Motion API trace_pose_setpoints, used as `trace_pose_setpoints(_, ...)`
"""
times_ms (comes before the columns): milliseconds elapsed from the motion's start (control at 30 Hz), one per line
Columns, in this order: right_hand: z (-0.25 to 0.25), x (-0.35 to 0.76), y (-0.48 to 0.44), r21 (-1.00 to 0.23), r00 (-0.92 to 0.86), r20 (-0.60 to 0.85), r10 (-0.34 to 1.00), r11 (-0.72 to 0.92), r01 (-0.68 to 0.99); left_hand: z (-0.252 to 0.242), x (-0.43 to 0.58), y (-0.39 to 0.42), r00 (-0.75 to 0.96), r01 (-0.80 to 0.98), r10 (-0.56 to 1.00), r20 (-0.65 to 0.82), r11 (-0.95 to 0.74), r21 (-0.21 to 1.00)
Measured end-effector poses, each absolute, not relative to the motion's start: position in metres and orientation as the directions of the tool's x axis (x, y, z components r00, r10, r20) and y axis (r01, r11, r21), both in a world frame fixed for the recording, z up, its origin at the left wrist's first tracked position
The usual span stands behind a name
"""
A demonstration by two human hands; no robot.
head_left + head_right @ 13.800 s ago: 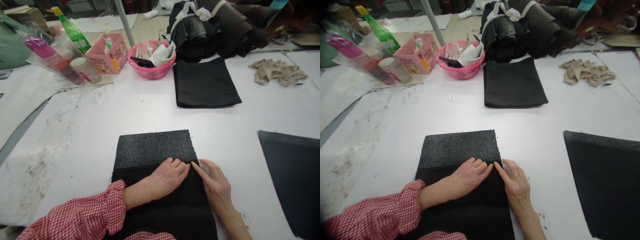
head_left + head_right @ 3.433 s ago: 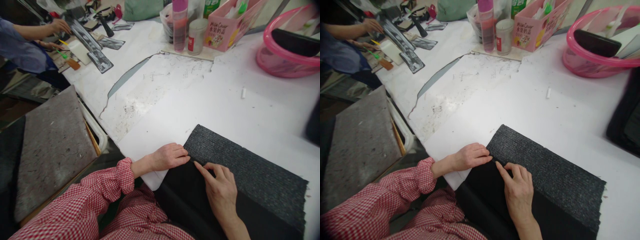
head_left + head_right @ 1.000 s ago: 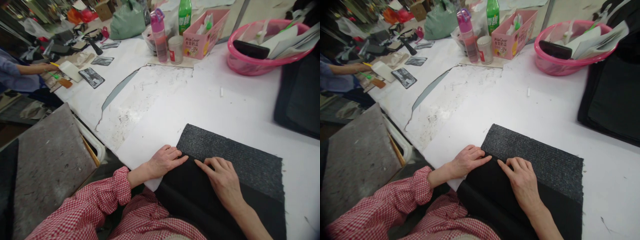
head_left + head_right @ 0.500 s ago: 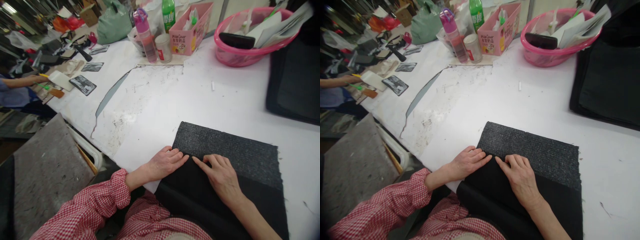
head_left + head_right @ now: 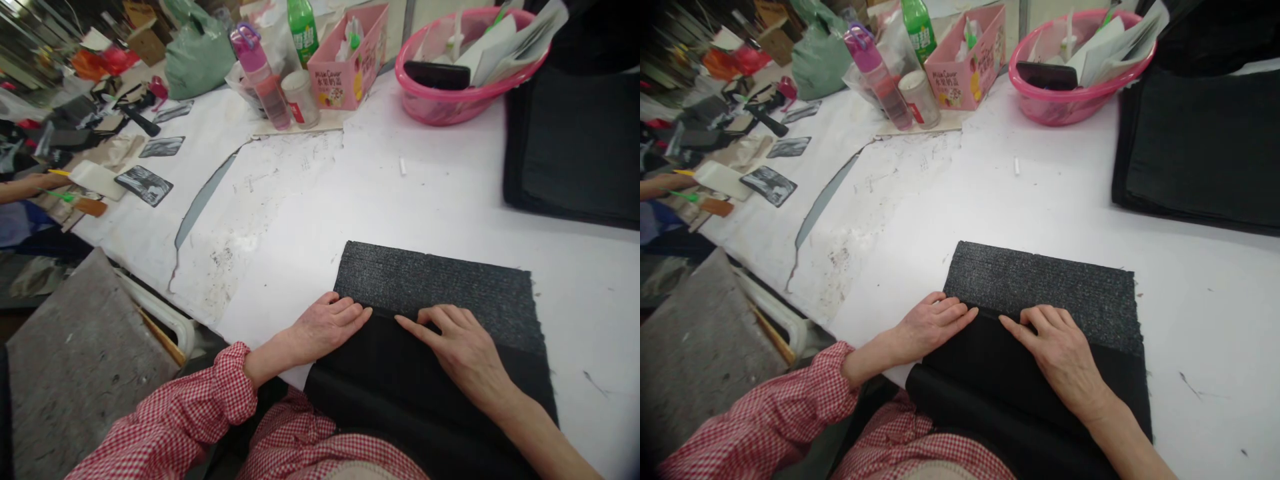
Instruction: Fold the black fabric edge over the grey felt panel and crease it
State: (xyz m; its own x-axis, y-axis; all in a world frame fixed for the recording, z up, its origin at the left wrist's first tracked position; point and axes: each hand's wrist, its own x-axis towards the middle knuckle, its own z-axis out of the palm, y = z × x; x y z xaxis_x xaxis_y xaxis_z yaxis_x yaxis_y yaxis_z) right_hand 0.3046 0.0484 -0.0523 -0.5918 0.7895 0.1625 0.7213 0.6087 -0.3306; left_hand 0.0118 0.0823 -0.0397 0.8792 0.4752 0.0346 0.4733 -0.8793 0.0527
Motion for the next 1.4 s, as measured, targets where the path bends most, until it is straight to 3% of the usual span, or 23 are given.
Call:
trace_pose_setpoints(300, -0.055, 0.299, 0.044, -0.330, -0.554, 0.184, 0.812, 0.582, 0.744, -0.031, 0.018, 0.087, 0.898, 0.439, 0.435, -0.069, -0.897, 0.046)
trace_pose_setpoints(700, -0.055, 0.309, 0.043, -0.346, -0.562, 0.171, 0.809, 0.584, 0.735, -0.028, 0.036, 0.094, 0.933, 0.350, 0.345, -0.099, -0.936, 0.041)
trace_pose_setpoints(1000, -0.059, 0.337, 0.040, -0.356, -0.566, 0.168, 0.807, 0.585, 0.729, -0.029, 0.046, 0.095, 0.936, 0.345, 0.333, -0.110, -0.931, 0.119)
trace_pose_setpoints(1400, -0.055, 0.335, 0.037, -0.371, -0.536, 0.188, 0.823, 0.565, 0.737, -0.022, 0.067, 0.096, 0.943, 0.308, 0.291, -0.159, -0.947, 0.088)
